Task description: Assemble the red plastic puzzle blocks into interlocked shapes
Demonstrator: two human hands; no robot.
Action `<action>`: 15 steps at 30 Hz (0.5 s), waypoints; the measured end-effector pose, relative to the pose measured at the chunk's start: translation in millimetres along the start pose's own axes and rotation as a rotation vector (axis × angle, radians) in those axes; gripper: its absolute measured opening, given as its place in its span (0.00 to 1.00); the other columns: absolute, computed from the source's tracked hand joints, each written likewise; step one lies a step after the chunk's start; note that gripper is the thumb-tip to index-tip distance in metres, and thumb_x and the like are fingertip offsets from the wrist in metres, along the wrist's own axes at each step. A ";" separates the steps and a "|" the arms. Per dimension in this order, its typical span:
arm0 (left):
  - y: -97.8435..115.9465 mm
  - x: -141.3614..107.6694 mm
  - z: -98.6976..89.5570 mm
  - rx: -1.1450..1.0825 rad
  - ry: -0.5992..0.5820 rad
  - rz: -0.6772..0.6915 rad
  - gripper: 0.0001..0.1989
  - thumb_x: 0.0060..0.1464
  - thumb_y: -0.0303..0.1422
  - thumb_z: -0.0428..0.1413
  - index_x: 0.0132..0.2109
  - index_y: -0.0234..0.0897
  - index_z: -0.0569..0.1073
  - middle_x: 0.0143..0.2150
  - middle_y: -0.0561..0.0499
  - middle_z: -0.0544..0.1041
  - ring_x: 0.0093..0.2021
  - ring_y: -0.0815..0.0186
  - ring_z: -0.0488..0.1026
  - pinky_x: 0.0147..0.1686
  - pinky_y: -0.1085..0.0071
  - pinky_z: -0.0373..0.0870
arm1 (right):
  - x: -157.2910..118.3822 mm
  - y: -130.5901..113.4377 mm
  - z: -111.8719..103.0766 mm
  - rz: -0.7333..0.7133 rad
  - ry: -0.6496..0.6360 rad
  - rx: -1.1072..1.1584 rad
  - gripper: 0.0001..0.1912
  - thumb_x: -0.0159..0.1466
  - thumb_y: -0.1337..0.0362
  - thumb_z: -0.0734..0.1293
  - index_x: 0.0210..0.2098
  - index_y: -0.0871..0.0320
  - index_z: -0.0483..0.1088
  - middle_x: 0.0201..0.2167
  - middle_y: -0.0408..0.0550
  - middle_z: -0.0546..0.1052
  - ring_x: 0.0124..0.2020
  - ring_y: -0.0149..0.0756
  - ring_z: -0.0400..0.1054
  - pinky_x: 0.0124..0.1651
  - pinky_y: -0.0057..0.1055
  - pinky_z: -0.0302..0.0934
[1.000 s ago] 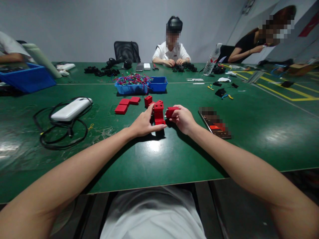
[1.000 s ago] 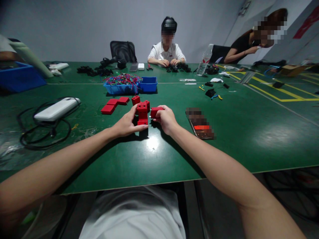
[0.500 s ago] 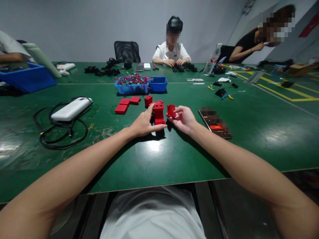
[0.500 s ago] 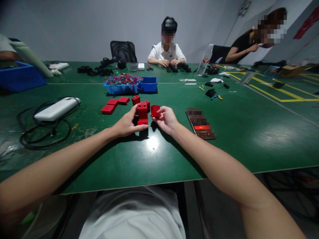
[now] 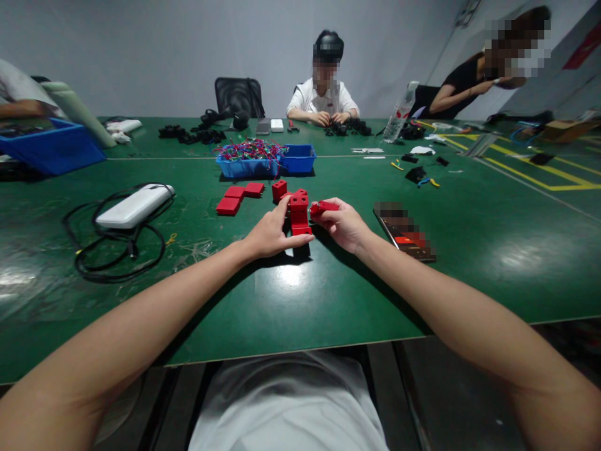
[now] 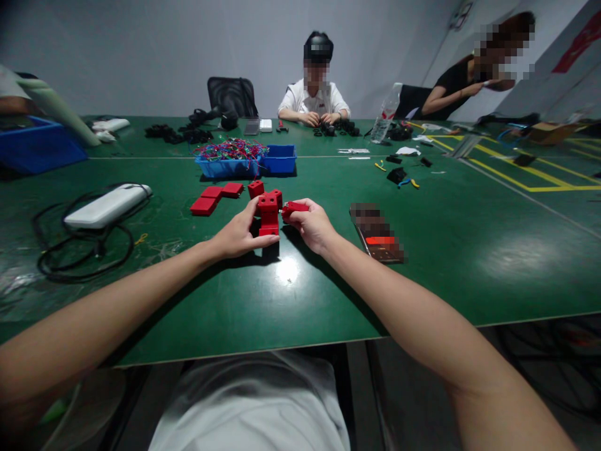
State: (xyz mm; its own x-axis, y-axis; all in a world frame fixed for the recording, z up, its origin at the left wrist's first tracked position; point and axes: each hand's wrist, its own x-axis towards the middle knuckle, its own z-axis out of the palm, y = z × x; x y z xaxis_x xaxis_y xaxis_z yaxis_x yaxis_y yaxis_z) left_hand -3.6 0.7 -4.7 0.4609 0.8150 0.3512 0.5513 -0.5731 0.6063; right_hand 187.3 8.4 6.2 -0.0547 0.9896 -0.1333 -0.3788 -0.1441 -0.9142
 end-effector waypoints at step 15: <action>0.6 0.8 -0.9 -0.007 -0.003 0.022 0.50 0.49 0.52 0.62 0.68 0.32 0.51 0.63 0.32 0.69 0.61 0.45 0.70 0.61 0.48 0.65 | -3.3 -1.7 2.0 0.021 0.044 -0.125 0.14 0.45 0.72 0.73 0.32 0.58 0.71 0.28 0.42 0.77 0.19 0.23 0.54 0.21 0.25 0.45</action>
State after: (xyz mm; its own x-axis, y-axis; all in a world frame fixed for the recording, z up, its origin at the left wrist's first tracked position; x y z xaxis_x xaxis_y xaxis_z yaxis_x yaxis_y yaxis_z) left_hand -3.6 1.0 -3.3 0.4753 0.8017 0.3624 0.5364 -0.5905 0.6030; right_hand 186.2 5.3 9.0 -0.0202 0.9858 -0.1668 -0.2596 -0.1663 -0.9513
